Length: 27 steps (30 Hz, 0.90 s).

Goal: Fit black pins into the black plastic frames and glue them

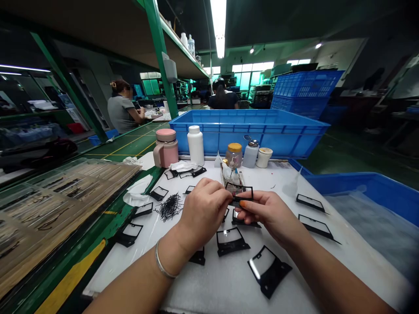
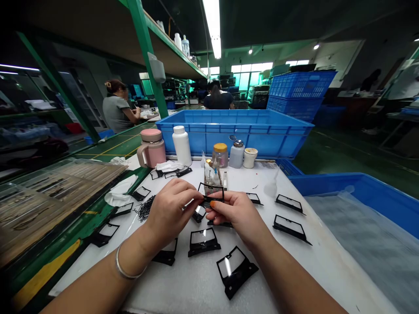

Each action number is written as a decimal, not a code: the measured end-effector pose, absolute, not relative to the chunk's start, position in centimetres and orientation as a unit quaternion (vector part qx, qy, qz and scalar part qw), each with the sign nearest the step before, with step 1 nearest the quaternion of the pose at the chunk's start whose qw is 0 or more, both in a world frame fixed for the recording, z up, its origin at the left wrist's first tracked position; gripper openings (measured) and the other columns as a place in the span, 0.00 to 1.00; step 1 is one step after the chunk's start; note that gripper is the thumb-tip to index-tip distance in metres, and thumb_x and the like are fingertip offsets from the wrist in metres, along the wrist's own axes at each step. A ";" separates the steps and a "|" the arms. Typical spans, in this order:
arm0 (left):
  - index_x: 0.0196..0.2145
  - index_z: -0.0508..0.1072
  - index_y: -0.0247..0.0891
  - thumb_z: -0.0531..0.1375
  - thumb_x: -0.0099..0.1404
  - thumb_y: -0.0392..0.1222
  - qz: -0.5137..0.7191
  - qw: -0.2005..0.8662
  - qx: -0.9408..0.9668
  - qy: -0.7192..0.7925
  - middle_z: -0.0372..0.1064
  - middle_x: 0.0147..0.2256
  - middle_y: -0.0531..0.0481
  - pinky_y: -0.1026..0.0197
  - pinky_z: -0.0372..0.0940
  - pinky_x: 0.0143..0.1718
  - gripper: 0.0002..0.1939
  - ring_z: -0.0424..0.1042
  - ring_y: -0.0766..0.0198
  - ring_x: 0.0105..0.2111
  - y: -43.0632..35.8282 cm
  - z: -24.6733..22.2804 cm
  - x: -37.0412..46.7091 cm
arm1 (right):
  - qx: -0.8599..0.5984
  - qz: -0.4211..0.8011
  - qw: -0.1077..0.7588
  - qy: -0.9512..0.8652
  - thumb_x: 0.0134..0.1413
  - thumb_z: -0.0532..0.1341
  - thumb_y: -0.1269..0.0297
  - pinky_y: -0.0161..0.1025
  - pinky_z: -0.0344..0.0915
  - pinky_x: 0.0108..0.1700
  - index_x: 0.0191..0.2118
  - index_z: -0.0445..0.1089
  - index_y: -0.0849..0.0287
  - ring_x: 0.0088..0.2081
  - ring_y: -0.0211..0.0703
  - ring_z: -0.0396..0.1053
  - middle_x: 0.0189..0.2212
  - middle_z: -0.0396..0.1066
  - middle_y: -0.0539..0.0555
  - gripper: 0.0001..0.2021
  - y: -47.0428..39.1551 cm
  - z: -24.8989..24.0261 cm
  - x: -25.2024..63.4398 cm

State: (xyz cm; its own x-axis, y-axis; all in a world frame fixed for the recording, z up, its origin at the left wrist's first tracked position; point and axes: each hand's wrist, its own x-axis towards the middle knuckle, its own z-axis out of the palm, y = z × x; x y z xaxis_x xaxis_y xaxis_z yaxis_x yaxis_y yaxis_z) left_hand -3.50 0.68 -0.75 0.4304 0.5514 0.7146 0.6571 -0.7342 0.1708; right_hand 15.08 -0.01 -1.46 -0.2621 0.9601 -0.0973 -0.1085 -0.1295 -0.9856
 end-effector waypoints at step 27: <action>0.32 0.74 0.36 0.57 0.65 0.31 -0.400 0.139 -0.841 -0.336 0.70 0.30 0.48 0.60 0.64 0.36 0.07 0.63 0.61 0.35 0.2 -0.9 -3.2 | -0.422 0.609 0.437 -0.509 0.47 0.69 0.58 0.32 0.66 0.29 0.38 0.75 0.62 0.28 0.37 0.73 0.27 0.75 0.53 0.14 -0.3 -1.2 15.0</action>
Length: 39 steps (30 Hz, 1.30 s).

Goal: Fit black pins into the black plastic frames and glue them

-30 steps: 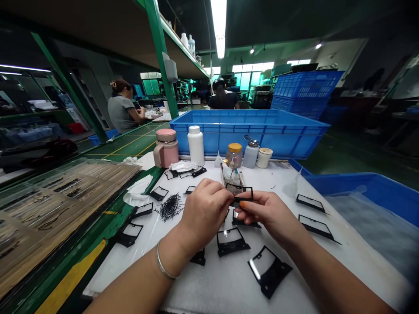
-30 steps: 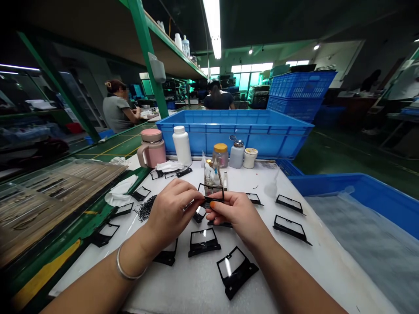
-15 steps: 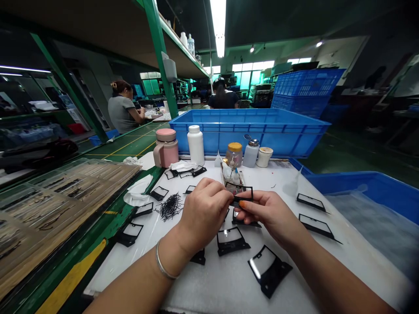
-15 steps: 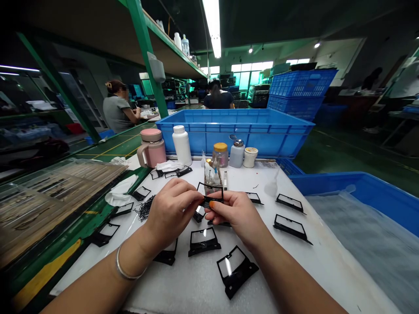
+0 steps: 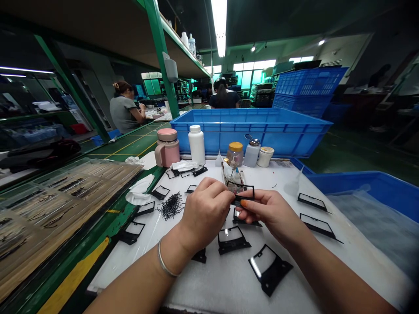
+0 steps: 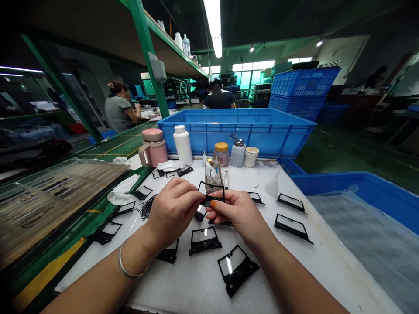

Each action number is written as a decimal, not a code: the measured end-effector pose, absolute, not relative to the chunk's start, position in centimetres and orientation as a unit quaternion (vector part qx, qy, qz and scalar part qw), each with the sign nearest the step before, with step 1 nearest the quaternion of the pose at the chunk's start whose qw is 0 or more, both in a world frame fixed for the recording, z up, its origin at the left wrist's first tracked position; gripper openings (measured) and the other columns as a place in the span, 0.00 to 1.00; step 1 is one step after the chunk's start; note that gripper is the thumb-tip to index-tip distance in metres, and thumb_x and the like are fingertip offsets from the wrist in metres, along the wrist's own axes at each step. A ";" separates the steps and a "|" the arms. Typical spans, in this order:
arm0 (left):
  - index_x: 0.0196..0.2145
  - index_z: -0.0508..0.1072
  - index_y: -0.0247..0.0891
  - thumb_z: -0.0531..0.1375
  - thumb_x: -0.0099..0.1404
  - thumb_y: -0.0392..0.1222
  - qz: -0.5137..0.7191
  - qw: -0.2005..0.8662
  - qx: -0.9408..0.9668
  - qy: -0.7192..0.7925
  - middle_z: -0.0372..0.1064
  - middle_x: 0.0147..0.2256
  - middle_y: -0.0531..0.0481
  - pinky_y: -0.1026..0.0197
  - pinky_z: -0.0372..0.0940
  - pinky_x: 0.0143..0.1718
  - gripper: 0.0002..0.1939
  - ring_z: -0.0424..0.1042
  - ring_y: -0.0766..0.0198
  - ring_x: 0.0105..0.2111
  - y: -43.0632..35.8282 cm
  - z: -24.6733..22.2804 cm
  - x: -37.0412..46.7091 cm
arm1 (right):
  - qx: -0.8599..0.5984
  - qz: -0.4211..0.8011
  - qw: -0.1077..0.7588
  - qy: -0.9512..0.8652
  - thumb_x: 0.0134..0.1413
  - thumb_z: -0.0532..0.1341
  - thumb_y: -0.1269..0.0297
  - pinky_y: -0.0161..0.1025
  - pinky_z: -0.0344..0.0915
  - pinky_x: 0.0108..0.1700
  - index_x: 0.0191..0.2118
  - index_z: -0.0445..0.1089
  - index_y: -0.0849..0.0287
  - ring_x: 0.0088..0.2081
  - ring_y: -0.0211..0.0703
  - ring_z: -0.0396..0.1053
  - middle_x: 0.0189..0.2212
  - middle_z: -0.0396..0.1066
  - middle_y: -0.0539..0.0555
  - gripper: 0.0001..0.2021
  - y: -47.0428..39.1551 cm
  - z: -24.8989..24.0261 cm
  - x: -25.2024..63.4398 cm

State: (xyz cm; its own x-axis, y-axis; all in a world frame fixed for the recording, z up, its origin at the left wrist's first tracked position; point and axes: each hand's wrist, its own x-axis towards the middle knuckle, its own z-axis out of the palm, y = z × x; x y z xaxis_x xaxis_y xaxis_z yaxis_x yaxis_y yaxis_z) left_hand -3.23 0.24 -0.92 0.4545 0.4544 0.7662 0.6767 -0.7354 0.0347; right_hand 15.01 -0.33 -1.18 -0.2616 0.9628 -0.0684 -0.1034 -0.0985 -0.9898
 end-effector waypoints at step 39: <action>0.34 0.74 0.36 0.58 0.64 0.31 -0.430 0.086 -0.841 -0.317 0.72 0.32 0.48 0.58 0.64 0.36 0.05 0.66 0.62 0.34 0.7 -0.8 -3.8 | -0.430 0.540 0.453 -0.564 0.52 0.67 0.60 0.33 0.68 0.29 0.42 0.75 0.60 0.28 0.39 0.73 0.27 0.75 0.52 0.12 -1.0 -0.8 14.8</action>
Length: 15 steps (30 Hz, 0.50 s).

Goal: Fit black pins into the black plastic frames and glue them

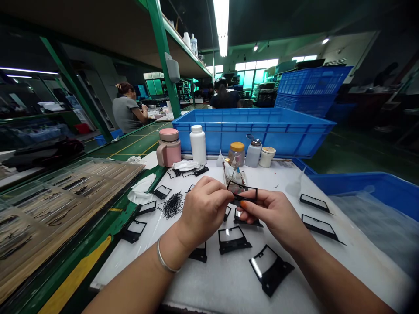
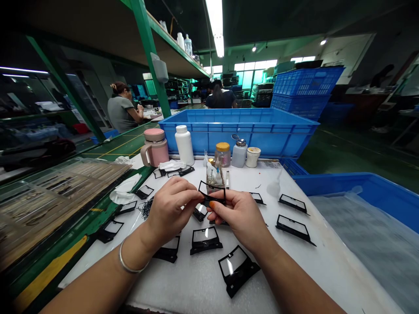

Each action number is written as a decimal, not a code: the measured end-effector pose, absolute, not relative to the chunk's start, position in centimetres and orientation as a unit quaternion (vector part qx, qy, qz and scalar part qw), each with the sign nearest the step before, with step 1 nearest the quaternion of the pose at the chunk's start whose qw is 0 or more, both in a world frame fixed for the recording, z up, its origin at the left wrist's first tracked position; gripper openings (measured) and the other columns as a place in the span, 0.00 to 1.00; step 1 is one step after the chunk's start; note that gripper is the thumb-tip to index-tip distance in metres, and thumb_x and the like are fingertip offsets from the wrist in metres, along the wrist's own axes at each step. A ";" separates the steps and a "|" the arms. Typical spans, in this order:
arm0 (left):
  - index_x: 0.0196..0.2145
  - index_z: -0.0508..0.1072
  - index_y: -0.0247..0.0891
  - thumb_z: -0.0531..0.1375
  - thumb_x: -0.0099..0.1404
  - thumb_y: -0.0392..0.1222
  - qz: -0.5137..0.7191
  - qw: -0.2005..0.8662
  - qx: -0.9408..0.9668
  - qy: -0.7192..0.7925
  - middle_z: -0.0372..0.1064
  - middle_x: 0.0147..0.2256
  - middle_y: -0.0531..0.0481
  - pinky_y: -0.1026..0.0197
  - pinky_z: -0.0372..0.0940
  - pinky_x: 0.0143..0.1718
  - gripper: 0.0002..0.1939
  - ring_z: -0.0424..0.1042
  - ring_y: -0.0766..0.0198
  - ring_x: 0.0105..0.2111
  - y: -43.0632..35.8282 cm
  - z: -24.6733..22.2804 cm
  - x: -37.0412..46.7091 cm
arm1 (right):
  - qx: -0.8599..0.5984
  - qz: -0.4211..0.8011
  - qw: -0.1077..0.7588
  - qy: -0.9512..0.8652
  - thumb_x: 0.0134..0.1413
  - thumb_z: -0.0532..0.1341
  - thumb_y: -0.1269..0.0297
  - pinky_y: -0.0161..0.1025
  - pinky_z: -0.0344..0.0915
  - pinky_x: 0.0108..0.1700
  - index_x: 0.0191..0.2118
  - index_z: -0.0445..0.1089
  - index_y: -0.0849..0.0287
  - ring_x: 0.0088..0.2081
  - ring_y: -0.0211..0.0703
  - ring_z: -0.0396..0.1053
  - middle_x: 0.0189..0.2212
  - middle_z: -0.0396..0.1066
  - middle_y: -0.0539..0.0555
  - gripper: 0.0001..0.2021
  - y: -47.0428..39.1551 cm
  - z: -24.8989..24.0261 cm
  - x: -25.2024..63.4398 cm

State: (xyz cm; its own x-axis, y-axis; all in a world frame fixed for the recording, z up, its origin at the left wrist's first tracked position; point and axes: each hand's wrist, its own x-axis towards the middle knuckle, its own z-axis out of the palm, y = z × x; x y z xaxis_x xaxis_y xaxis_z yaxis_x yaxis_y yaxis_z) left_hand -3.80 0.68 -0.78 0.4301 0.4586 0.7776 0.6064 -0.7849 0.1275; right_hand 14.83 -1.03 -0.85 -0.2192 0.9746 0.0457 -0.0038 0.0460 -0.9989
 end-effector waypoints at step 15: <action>0.32 0.75 0.36 0.58 0.63 0.31 -0.446 0.052 -0.831 -0.330 0.72 0.31 0.48 0.59 0.64 0.36 0.06 0.65 0.62 0.34 0.5 -0.5 -3.8 | -0.443 0.521 0.458 -0.568 0.50 0.66 0.62 0.33 0.69 0.28 0.41 0.75 0.62 0.26 0.38 0.72 0.24 0.76 0.52 0.12 -1.4 -0.5 14.4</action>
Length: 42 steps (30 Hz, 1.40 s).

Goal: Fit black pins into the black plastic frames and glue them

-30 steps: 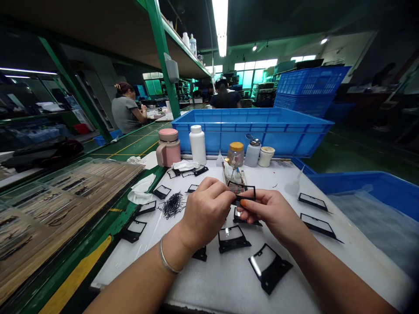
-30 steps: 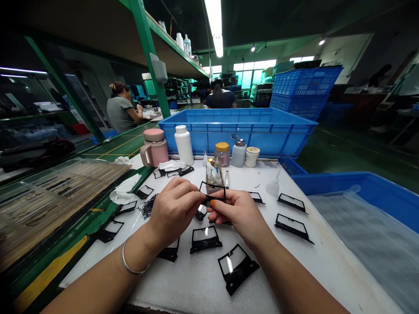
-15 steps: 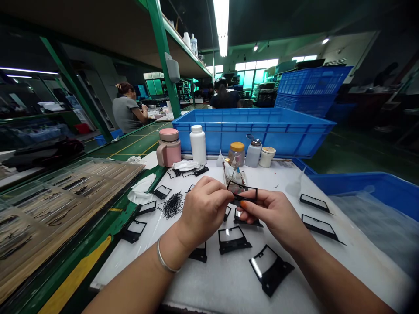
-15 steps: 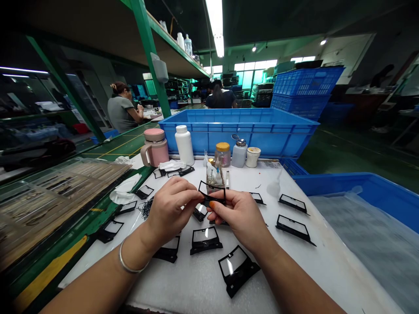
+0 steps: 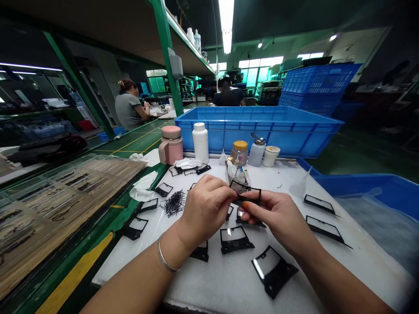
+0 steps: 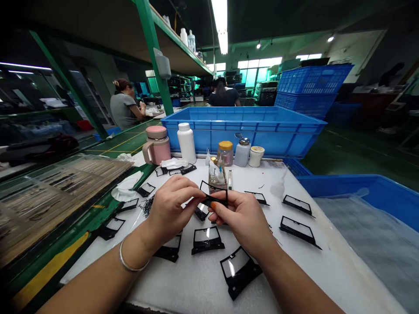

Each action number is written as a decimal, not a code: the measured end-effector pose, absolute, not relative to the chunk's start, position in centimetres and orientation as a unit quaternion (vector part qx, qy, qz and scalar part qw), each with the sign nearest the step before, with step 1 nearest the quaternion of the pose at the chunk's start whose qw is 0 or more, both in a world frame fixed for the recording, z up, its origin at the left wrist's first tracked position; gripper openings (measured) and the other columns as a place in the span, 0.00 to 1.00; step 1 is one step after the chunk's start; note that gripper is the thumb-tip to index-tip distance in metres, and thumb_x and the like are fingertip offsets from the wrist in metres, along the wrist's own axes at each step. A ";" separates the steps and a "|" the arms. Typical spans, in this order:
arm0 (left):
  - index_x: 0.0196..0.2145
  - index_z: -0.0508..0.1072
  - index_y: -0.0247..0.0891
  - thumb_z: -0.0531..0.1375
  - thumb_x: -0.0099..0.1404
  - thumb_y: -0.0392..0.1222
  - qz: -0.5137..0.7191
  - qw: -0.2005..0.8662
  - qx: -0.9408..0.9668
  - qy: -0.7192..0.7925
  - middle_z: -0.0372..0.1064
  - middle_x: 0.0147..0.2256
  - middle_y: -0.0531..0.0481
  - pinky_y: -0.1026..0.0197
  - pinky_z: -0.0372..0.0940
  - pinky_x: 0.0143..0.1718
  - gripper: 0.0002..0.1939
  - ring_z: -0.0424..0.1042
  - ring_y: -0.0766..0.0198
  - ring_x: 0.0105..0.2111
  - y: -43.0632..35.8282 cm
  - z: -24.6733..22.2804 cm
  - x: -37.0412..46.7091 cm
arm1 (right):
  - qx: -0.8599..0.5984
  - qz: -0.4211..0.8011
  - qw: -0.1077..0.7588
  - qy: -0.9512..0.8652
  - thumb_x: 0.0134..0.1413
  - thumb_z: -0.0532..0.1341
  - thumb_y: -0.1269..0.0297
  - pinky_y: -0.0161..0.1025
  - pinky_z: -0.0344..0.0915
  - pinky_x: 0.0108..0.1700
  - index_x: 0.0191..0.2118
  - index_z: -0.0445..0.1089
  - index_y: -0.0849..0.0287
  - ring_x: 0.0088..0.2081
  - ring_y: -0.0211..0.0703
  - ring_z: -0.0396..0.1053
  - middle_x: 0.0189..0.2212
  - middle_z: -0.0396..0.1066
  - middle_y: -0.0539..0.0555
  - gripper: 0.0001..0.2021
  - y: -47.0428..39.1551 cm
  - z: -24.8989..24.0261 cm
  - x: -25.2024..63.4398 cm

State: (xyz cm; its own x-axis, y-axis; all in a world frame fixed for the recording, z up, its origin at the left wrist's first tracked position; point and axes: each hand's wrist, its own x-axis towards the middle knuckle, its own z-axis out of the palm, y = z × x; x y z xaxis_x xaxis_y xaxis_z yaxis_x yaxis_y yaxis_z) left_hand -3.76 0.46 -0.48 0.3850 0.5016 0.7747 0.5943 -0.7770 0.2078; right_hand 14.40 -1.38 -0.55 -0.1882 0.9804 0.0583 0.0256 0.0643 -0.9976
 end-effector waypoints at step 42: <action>0.32 0.75 0.32 0.65 0.58 0.41 -0.456 -0.448 -0.656 -0.401 0.73 0.30 0.48 0.66 0.67 0.33 0.08 0.70 0.66 0.31 1.1 -0.2 -3.8 | -0.431 0.532 0.465 -0.561 0.49 0.68 0.62 0.30 0.66 0.26 0.33 0.73 0.62 0.22 0.34 0.70 0.22 0.72 0.50 0.09 -1.0 -0.9 14.8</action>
State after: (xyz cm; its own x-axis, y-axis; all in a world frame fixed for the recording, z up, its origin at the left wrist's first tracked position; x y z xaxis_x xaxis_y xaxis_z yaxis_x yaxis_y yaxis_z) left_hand -3.82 1.05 -0.23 0.2611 0.9353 0.2388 0.1177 -0.2764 0.9538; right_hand 14.80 -1.05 -0.89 -0.1963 0.9785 0.0636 -0.0108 0.0626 -0.9980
